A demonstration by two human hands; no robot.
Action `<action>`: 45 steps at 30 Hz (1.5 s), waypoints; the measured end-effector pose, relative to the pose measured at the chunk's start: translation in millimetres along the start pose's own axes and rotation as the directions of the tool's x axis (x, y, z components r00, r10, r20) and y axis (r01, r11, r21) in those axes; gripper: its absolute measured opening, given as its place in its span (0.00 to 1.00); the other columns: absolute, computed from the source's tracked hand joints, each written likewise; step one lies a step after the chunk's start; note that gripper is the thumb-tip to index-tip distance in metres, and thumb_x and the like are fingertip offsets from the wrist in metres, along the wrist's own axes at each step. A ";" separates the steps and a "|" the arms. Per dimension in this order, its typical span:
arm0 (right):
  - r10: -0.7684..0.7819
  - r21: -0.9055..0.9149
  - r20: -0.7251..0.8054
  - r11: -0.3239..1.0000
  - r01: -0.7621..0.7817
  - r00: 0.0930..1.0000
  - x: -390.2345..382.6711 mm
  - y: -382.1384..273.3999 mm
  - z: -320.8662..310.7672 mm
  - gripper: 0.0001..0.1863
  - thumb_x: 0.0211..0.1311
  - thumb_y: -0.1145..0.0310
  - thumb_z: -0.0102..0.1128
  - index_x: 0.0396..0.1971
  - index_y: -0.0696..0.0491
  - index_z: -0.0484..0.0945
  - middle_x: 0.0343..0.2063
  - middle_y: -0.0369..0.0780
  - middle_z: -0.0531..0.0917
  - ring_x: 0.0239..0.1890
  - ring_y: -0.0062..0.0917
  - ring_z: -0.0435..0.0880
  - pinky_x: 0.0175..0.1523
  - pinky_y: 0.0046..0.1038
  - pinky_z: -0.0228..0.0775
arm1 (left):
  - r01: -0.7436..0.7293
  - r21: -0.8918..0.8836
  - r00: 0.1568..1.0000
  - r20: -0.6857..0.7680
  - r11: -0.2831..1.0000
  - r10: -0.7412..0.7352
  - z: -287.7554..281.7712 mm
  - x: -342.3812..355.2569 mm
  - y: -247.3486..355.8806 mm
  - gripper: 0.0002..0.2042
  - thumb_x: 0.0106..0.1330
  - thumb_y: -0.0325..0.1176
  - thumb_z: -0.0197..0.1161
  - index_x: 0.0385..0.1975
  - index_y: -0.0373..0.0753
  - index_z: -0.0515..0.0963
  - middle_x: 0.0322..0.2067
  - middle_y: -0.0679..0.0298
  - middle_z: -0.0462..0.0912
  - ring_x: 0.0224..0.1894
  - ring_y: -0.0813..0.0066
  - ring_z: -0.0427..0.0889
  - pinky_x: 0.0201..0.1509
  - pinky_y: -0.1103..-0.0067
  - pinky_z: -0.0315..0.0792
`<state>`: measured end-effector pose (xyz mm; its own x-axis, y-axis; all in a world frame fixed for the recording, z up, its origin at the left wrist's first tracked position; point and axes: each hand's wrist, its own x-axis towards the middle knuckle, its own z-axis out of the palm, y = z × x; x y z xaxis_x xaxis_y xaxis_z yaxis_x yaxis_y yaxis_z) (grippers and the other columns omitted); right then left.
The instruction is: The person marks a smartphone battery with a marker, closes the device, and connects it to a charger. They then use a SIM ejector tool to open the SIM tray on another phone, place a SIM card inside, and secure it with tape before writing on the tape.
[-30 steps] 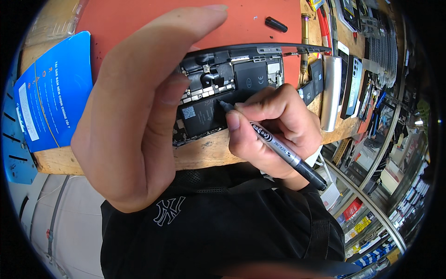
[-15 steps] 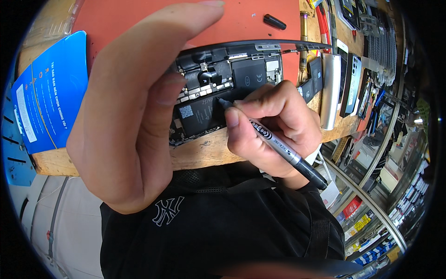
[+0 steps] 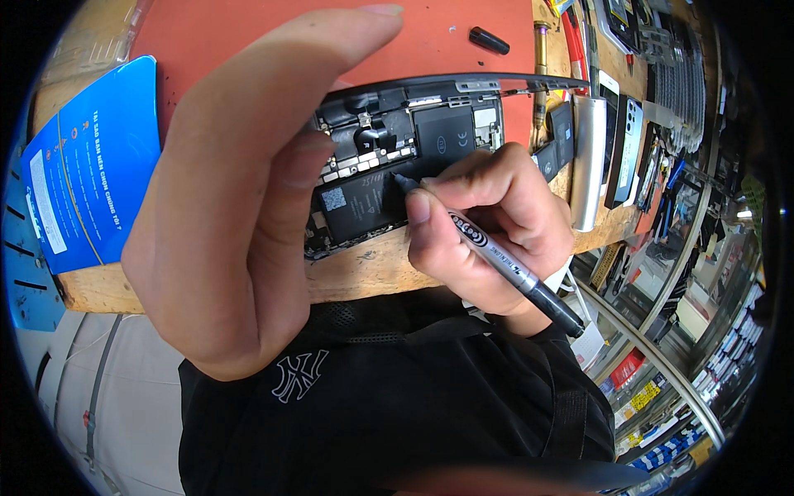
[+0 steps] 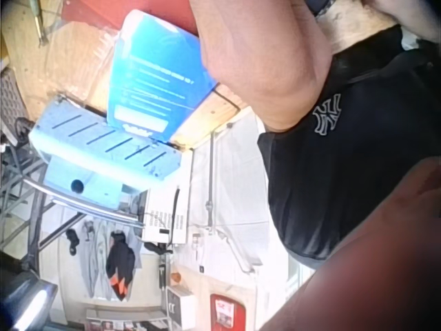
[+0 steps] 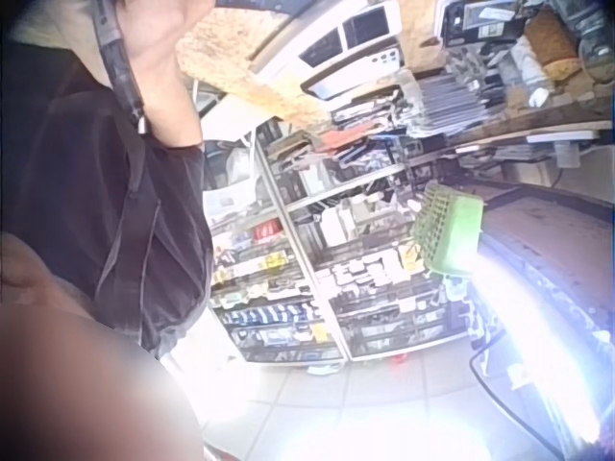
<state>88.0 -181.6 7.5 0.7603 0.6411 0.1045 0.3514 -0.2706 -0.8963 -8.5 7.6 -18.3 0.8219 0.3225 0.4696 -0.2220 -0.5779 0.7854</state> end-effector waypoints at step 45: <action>-0.188 -0.008 -0.037 0.982 0.187 0.982 -18.4 31.1 -34.7 0.11 0.58 0.73 0.75 0.27 0.55 0.78 0.21 0.33 0.84 0.21 0.09 0.82 0.26 0.15 0.70 | 0.084 0.059 0.994 -0.076 0.995 -0.079 9.6 4.1 14.6 0.16 0.81 0.31 0.53 0.63 0.35 0.77 0.55 0.59 0.85 0.53 0.77 0.84 0.59 0.83 0.75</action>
<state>103.9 -226.7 -7.3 0.7008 0.6532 0.2869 0.4920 -0.1514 -0.8573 -3.3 -6.8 -8.8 0.7943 0.4236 0.4354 -0.1211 -0.5920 0.7968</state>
